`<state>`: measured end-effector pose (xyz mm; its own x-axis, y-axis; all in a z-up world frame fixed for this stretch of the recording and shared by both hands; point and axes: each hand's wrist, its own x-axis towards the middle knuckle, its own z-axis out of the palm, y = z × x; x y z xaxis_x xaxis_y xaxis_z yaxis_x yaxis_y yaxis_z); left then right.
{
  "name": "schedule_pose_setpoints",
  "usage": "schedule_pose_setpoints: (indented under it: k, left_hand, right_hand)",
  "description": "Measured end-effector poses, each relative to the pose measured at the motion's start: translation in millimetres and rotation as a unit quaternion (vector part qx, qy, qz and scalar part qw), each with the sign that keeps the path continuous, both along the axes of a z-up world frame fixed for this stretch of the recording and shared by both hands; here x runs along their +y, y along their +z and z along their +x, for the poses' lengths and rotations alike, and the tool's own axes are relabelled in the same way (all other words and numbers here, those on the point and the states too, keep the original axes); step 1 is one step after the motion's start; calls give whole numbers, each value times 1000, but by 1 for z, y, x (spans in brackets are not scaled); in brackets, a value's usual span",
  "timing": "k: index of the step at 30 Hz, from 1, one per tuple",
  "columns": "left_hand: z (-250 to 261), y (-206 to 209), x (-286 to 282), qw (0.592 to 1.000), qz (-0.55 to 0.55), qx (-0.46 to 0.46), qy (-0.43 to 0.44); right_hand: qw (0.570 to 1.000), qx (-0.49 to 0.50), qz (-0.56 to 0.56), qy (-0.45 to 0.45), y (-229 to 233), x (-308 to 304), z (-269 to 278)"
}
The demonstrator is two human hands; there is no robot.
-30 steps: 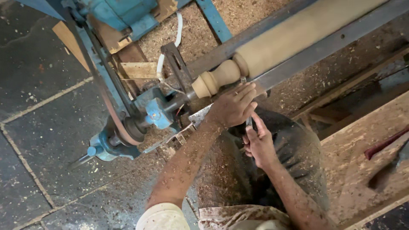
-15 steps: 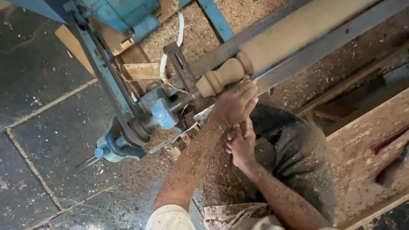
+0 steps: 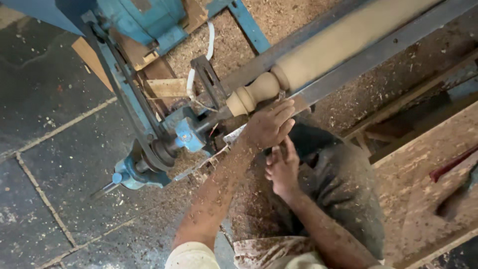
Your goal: The person uses a chisel to shape a rotating piece of wood on a lathe, creating a decorative turned object. They then use sandpaper to smooth the surface of the wood while it continues to spin.
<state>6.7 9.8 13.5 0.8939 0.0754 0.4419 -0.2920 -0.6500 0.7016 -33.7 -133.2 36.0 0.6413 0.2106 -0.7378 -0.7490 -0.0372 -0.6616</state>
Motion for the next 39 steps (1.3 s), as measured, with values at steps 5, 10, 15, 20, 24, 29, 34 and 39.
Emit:
schedule_pose_setpoints:
  k: [5, 10, 15, 20, 24, 29, 34, 39]
  left_hand:
    - [1, 1, -1, 999, 28, -16, -22]
    - [3, 0, -5, 997, 81, -7, -16]
    - [5, 0, -7, 989, 136, 44, -47]
    - [8, -1, -9, 981, 155, 91, -79]
    - [10, -3, -11, 974, 186, 100, -86]
    - [12, -5, -13, 960, 232, 116, -107]
    - [15, -8, -17, 945, 279, 131, -110]
    - [15, -11, -20, 953, 262, 122, -95]
  right_hand:
    - [996, -25, 0, 80, 7, -36, 30]
    - [991, -26, -11, 129, 12, -60, 50]
    - [981, -21, -34, 189, 16, -75, 76]
    - [976, -30, -29, 214, 16, -83, 91]
    - [974, -15, -29, 224, 14, -88, 103]
    - [966, -30, -25, 257, 10, -96, 115]
    - [962, -16, 0, 272, 10, -103, 127]
    - [956, -11, 4, 292, 8, -105, 126]
